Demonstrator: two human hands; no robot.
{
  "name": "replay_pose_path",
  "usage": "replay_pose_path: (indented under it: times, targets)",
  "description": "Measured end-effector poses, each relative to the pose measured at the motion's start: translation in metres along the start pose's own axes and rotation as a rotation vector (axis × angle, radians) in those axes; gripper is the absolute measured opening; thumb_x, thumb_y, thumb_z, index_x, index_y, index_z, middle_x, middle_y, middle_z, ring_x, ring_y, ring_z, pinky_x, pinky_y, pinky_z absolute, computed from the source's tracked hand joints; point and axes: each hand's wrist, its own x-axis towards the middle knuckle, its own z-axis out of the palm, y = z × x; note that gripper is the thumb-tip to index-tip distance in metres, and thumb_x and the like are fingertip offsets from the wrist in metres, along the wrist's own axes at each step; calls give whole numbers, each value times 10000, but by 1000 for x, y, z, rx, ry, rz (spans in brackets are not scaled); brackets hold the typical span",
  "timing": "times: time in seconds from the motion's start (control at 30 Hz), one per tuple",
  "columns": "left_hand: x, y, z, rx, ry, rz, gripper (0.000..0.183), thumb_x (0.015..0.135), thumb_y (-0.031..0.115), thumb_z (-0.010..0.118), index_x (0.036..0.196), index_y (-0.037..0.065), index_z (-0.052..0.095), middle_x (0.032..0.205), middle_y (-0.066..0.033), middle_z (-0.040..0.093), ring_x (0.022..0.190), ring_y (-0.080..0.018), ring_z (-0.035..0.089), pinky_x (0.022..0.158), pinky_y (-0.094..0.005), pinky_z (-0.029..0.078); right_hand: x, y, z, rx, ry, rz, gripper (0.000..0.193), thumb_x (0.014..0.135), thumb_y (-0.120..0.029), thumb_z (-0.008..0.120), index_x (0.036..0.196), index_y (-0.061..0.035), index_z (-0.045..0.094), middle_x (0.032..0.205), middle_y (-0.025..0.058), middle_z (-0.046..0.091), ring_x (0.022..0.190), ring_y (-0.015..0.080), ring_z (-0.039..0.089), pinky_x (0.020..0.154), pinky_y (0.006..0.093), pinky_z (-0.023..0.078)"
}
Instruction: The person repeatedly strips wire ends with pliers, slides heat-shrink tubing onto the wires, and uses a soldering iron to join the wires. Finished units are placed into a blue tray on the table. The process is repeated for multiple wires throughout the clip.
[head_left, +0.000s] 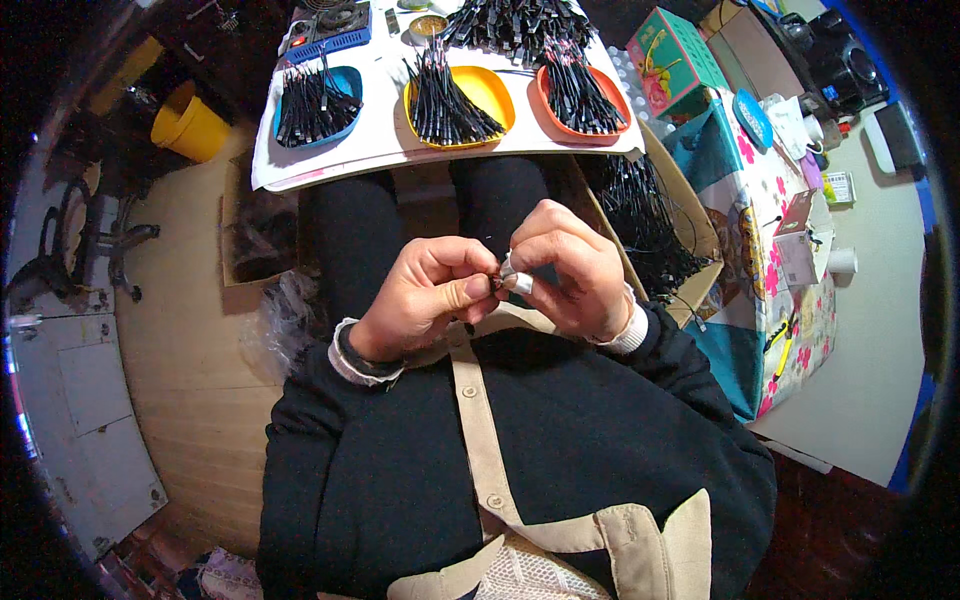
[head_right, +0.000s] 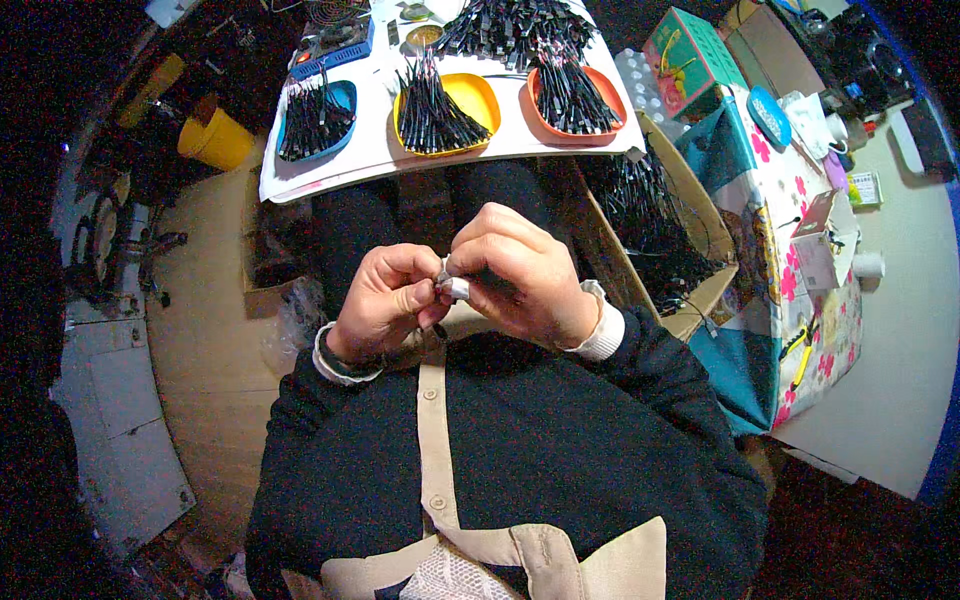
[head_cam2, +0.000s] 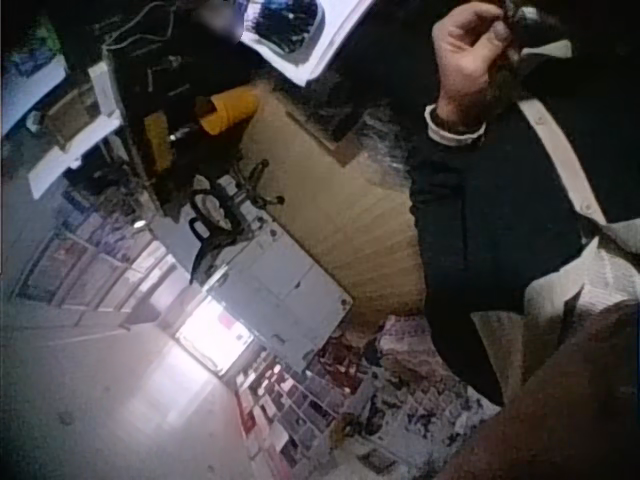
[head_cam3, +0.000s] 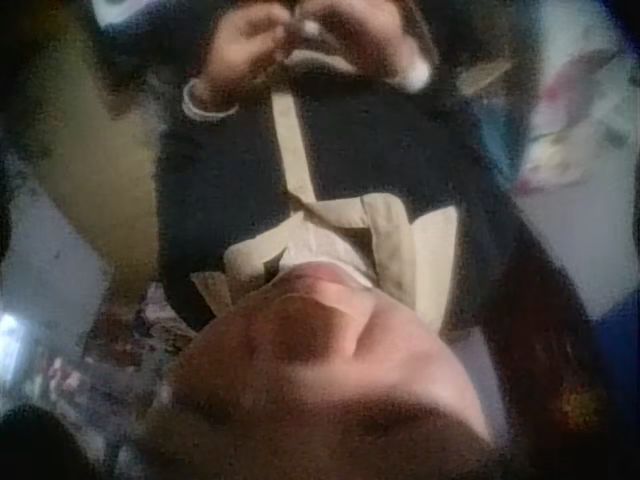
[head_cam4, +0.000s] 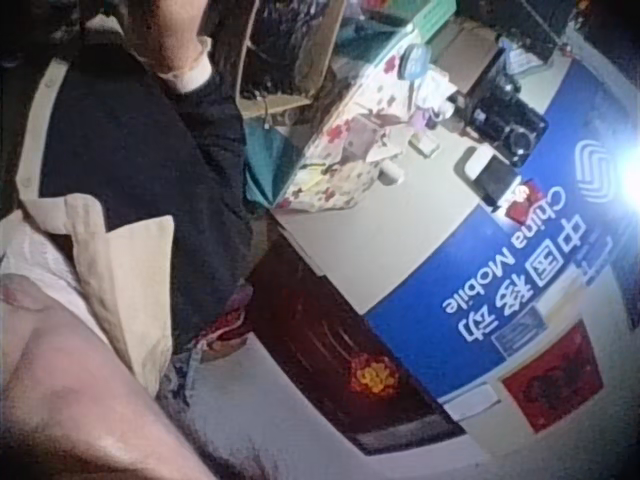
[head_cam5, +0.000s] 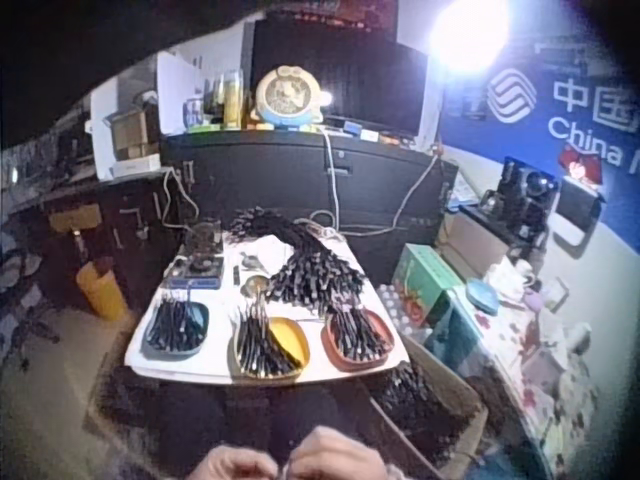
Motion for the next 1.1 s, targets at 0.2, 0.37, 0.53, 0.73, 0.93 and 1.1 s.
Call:
replay_pose_path:
  times: [0.2,0.37,0.53,0.73,0.93,1.1]
  targets:
    - [2,16,3,174,93,-17,140,886,73,666,982,-28,679,764,-35,645,632,-72,556,565,-199,443,9,3,-9,127,-102,156,99,808,-23,667,869,-17,589,835,99,584,759,238,597,683,315,488]
    - [9,31,-3,308,155,-71,140,862,42,666,966,-45,697,871,-115,709,772,-129,654,721,-254,522,19,16,-17,203,-87,187,167,799,-97,732,906,-24,627,870,88,627,805,237,630,715,323,510]
    - [24,39,-9,315,119,-25,146,868,19,676,1007,-20,703,835,-59,702,652,-57,580,554,-198,451,27,27,-18,123,-56,95,170,782,-94,749,873,-20,626,851,90,619,781,228,624,687,317,508]
    - [37,59,-11,337,193,-179,116,867,39,663,945,-33,709,833,-98,711,679,-78,611,606,-196,475,37,41,-15,205,-35,204,120,814,-35,695,861,-22,585,817,88,590,740,222,598,666,311,490]
    - [61,79,-15,265,227,-201,163,920,33,606,1061,-47,595,802,-37,622,703,-78,586,660,-213,486,53,62,-17,284,55,306,84,836,-29,669,884,-18,601,842,82,603,770,198,603,708,289,491]
    - [84,138,-26,715,349,143,100,917,6,602,999,-47,624,840,-54,642,729,-94,602,664,-229,498,63,91,-22,355,190,378,149,914,-101,585,1010,10,610,960,105,620,863,197,614,797,298,480]
